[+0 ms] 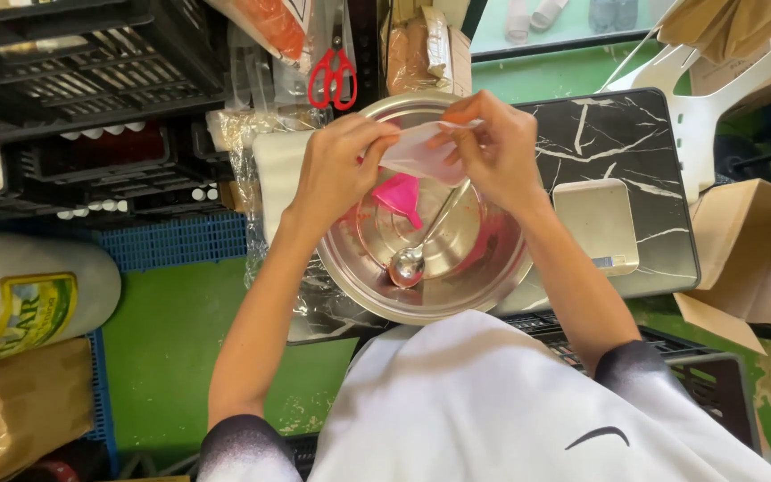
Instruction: Packing red powder into small plastic bags using a funnel and spoon, then weighing each bag on a digital scale.
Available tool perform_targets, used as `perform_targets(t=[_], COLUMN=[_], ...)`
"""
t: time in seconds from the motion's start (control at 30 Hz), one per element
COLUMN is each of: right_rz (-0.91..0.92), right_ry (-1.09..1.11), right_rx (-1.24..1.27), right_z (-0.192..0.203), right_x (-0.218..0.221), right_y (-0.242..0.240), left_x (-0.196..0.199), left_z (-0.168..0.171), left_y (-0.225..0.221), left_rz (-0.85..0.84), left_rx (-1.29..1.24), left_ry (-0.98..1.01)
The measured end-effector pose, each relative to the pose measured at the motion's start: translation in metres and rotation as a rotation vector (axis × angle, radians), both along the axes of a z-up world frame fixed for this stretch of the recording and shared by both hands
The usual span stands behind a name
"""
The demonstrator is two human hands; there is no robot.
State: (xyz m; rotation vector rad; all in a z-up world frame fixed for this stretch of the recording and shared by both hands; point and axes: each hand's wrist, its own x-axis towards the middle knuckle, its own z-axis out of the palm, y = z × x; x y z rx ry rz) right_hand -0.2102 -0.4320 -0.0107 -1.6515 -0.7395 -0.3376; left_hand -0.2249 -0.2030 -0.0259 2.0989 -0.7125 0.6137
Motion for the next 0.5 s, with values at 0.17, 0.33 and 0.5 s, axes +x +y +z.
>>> perform_targets(t=[0.17,0.33,0.5], right_rz=[-0.003,0.006,0.024], right_ry=[0.101,0.291,0.407], right_rx=[-0.011,0.056,0.21], right_z=[0.012,0.006,-0.006], right_x=[0.004,0.006,0.018], right_y=[-0.007,-0.015,-0.002], left_x=[0.002,0.008,0.002], left_z=[-0.009,-0.014,-0.05], left_y=[0.008,0.019,0.011], left_rz=[0.036,0.101,-0.296], left_rx=[-0.125,-0.286,-0.749], left_ry=[0.036,0.133,0.496])
